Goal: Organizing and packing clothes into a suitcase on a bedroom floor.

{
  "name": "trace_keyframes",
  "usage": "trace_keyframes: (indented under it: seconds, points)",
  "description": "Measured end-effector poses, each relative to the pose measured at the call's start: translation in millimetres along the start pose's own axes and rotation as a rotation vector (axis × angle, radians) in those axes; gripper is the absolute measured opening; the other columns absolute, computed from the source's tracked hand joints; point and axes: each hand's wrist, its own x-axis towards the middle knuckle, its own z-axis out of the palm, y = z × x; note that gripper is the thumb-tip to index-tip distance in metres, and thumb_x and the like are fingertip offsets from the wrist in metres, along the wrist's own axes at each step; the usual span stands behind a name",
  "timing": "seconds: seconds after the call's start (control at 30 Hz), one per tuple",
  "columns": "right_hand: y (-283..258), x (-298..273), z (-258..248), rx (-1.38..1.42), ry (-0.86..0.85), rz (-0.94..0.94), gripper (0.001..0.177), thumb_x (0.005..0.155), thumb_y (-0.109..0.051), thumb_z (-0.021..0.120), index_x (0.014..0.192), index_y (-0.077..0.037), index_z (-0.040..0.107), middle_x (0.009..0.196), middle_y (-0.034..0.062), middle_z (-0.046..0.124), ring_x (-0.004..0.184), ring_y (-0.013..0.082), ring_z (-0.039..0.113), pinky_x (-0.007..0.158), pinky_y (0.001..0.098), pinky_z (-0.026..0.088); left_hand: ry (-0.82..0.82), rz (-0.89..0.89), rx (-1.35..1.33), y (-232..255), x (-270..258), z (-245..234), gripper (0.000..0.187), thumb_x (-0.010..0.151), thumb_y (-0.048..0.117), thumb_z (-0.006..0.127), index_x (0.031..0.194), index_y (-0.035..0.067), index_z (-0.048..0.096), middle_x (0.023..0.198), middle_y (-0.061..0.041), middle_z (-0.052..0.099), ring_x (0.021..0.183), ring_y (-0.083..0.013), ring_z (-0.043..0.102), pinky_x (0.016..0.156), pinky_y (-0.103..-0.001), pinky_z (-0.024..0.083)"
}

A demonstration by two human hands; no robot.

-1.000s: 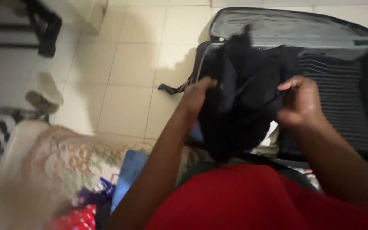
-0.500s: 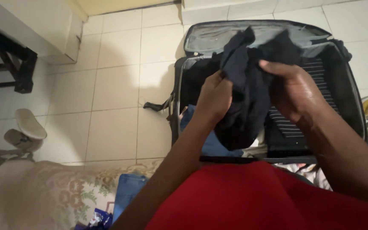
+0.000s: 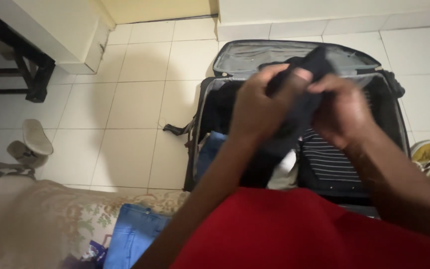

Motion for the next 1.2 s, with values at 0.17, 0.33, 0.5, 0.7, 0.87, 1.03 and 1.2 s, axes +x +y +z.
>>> trace_keyframes:
  seconds: [0.17,0.33,0.5,0.7,0.87,1.03,1.2]
  points:
    - [15,17,-38,-0.020,-0.171,-0.041,0.032,0.089,-0.028,0.064,0.109,-0.003,0.060,0.114,0.0164,0.053,0.108,0.0338,0.051,0.097,0.0494,0.048,-0.001,-0.083,0.089,10,-3,15,0.046,0.087,0.046,0.070,0.116,0.010,0.074,0.095,-0.011,0.079,0.088,-0.0171,0.076,0.077,-0.031,0.059]
    - [-5,15,-27,-0.216,0.088,0.076,0.040,0.101,-0.037,0.061,0.118,-0.001,0.061,0.104,0.0190,0.051,0.093,0.0388,0.039,0.081,0.0501,0.030,0.123,-0.119,-0.009,1,-5,30,0.035,0.095,0.033,0.068,0.115,0.006,0.077,0.081,-0.010,0.078,0.074,-0.0135,0.071,0.070,-0.027,0.057]
    - [-16,22,-45,-0.041,0.004,-0.162,0.046,0.092,-0.029,0.050,0.126,0.003,0.056,0.126,0.0183,0.063,0.119,0.0312,0.063,0.098,0.0515,0.052,0.285,-0.157,-0.109,4,4,23,0.032,0.097,0.029,0.066,0.114,0.005,0.078,0.084,-0.008,0.079,0.073,-0.0111,0.066,0.069,-0.027,0.054]
    - [-17,44,-91,0.166,0.402,-0.091,0.040,0.092,-0.022,0.052,0.124,0.003,0.053,0.122,0.0177,0.066,0.111,0.0304,0.066,0.099,0.0515,0.056,0.416,-0.139,-0.084,-38,32,-24,0.033,0.102,0.027,0.062,0.104,-0.001,0.080,0.083,-0.007,0.075,0.076,-0.0118,0.063,0.074,-0.029,0.053]
    - [-33,49,-110,-0.117,0.319,-0.088,0.043,0.097,-0.029,0.055,0.125,0.003,0.060,0.122,0.0170,0.069,0.112,0.0299,0.067,0.099,0.0447,0.057,0.393,-0.104,-0.159,-37,52,-60,0.027,0.098,0.021,0.064,0.101,-0.001,0.080,0.082,-0.003,0.076,0.071,-0.0096,0.065,0.067,-0.027,0.052]
    - [-63,34,-103,-0.908,0.393,0.227,0.069,0.097,-0.051,0.070,0.135,0.005,0.057,0.135,0.0307,0.058,0.116,0.0467,0.060,0.092,0.0574,0.052,0.280,-0.180,-0.155,-40,71,-91,0.025,0.098,0.019,0.066,0.096,-0.002,0.081,0.075,-0.003,0.070,0.061,-0.0093,0.057,0.057,-0.025,0.045]
    - [-65,36,-134,-0.688,0.283,-0.077,0.037,0.097,-0.017,0.070,0.127,0.005,0.067,0.110,0.0259,0.073,0.090,0.0355,0.074,0.074,0.0486,0.063,0.100,-0.150,-0.231,-19,75,-112,0.027,0.093,0.025,0.066,0.099,0.001,0.079,0.082,-0.005,0.079,0.066,-0.0130,0.071,0.064,-0.026,0.057]
